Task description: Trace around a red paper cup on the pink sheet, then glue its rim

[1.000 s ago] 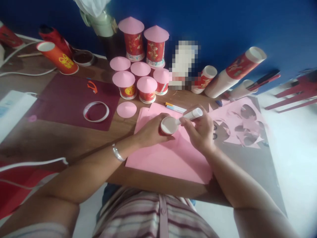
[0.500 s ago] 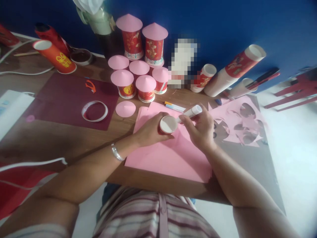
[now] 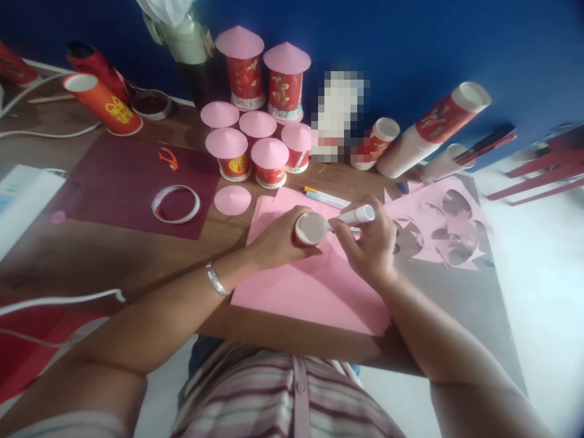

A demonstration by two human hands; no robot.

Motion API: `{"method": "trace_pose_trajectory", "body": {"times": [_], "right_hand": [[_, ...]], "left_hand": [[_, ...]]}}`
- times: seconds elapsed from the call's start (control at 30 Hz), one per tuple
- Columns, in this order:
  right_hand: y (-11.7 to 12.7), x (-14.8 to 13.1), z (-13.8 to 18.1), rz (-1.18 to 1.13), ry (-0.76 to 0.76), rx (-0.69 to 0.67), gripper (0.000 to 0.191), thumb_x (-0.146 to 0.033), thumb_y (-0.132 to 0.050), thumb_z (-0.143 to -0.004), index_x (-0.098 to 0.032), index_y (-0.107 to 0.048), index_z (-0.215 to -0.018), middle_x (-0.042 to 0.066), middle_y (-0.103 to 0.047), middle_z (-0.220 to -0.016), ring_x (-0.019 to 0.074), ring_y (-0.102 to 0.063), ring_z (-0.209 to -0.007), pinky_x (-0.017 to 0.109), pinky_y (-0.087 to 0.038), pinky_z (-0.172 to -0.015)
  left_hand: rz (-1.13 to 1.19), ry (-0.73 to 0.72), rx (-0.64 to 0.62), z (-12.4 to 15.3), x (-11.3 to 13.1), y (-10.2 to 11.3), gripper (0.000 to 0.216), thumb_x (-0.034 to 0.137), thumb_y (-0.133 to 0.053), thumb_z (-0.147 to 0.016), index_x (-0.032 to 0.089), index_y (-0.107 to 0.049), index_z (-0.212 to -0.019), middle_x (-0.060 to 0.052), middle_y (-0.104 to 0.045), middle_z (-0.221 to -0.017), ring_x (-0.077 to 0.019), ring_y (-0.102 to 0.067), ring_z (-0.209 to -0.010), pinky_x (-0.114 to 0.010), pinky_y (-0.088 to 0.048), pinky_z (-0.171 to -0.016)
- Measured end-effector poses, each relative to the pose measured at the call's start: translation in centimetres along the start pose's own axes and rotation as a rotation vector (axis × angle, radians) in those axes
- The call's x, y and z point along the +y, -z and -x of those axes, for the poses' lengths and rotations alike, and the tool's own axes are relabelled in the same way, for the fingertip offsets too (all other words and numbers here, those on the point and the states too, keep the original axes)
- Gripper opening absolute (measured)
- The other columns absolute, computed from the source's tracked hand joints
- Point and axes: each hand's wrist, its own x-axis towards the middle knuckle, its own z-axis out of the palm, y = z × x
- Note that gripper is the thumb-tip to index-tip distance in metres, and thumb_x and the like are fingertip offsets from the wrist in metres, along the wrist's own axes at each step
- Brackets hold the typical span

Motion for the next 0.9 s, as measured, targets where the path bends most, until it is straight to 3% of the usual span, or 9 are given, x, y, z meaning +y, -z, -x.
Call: {"method": "trace_pose_trajectory", "body": {"times": [0.43, 0.7, 0.9], "right_hand": [[-0.3, 1.3, -0.3, -0.191, -0.187, -0.005, 0.021, -0.039, -0.073, -0.096, -0.027, -0.058, -0.087, 0.002, -0.067, -0.083, 0.0194, -0.067, -0.069, 0.037, -0.059, -0.058], [0.2, 0.5, -0.9, -0.099, -0.086, -0.106, 0.020, -0.035, -0.077, -0.094, -0.027, -0.059, -0.087, 0.002, -0.064, -0.083, 0.0208, -0.064, -0.073, 0.038, -0.057, -0.063], [-0.1, 1.1, -1.1, -0.087, -0.118, -0.119, 0.025, -0.041, -0.076, -0.095, -0.027, -0.057, -0.085, 0.002, -0.062, -0.080, 0.0210, -0.063, -0.071, 0.039, -0.056, -0.063]], "left_hand": [[-0.054, -0.012, -0.020, 0.2, -0.1, 0.1, 0.064, 0.032, -0.088, -0.073, 0.023, -0.053, -0.126, -0.008, -0.069, -0.127, -0.0280, -0.069, -0.115, -0.041, -0.059, -0.094], [-0.067, 0.041, -0.075, 0.3, 0.1, 0.2, 0.065, 0.036, -0.085, -0.073, 0.022, -0.050, -0.127, -0.010, -0.069, -0.123, -0.0304, -0.071, -0.110, -0.041, -0.059, -0.086], [-0.072, 0.027, -0.082, 0.2, 0.0, 0.2, 0.064, 0.036, -0.082, -0.074, 0.022, -0.049, -0.127, -0.010, -0.068, -0.125, -0.0302, -0.070, -0.112, -0.041, -0.060, -0.087]]}}
